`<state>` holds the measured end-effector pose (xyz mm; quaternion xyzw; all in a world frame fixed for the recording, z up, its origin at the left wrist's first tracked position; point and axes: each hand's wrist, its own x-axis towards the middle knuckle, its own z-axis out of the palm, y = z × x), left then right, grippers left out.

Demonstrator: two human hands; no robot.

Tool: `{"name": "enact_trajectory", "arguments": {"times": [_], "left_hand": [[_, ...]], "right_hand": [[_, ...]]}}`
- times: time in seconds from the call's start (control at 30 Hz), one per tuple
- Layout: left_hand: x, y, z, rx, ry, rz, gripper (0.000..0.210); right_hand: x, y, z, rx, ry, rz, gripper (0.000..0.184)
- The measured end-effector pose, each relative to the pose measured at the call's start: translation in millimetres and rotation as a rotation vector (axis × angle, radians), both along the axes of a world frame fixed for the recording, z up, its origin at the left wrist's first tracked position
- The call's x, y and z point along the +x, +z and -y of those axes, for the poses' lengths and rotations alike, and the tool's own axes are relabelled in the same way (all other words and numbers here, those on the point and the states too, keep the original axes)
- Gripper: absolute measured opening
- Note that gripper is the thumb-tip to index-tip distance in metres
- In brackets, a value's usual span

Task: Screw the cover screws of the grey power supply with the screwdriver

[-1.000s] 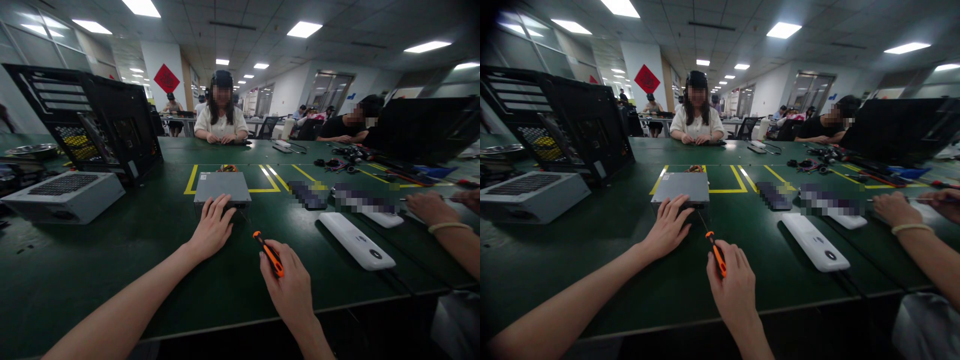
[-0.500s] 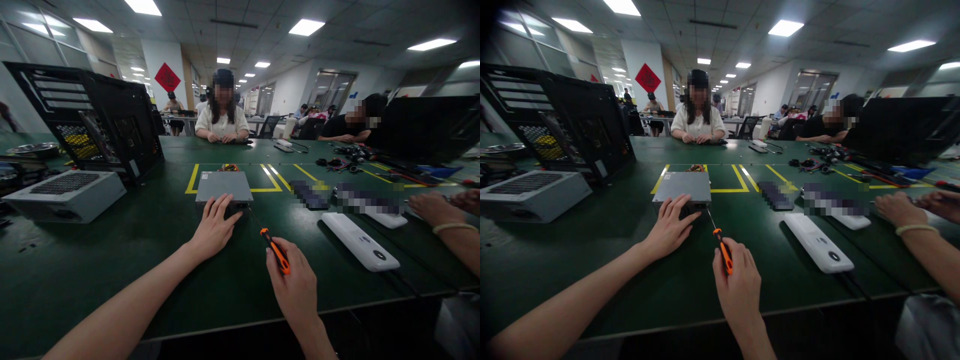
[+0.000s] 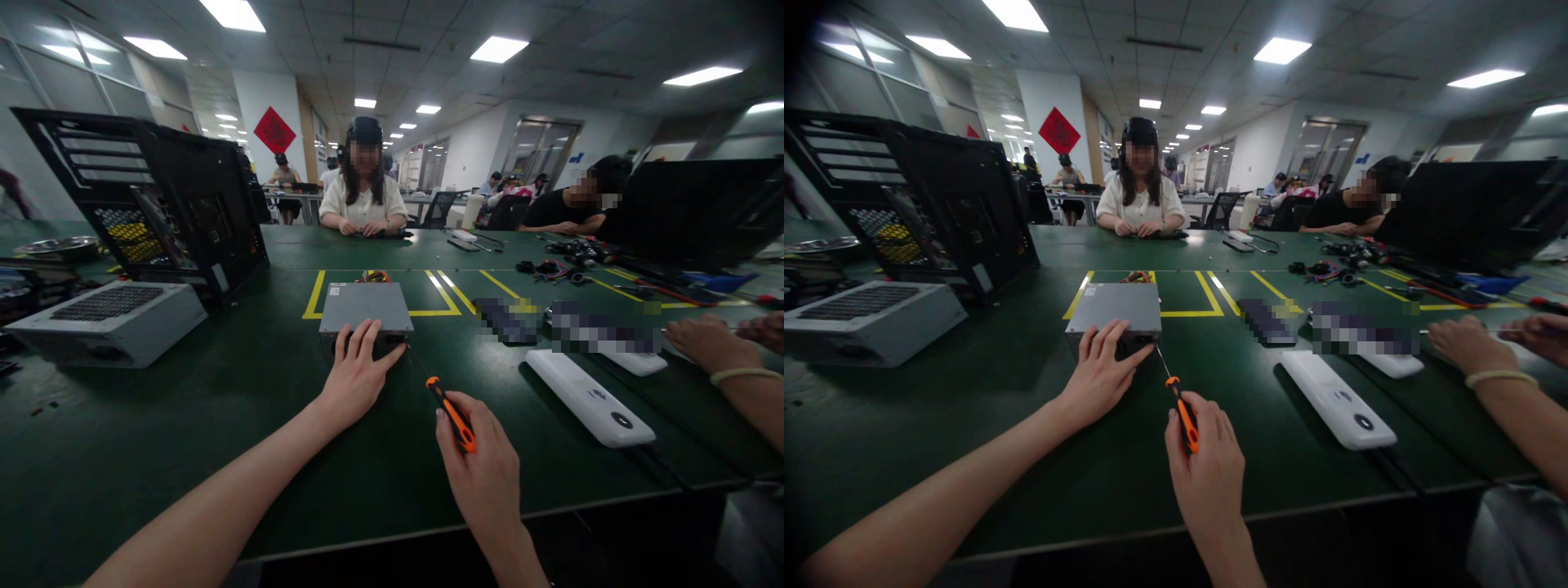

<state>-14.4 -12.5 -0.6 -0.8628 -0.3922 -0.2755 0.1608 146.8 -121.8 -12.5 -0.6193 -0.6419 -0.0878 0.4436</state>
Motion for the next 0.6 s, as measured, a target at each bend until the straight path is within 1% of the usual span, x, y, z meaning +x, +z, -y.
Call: {"name": "enact_trajectory", "arguments": {"times": [0.27, 0.6], "left_hand": [[3.7, -1.0, -1.0, 0.024, 0.032, -0.051, 0.055], [4.8, -3.7, -2.2, 0.026, 0.038, -0.045, 0.053]], "right_hand": [[1.2, 0.9, 2.2, 0.028, 0.007, -0.043, 0.018], [0.7, 1.9, 3.1, 0.049, 0.071, -0.012, 0.019]]}}
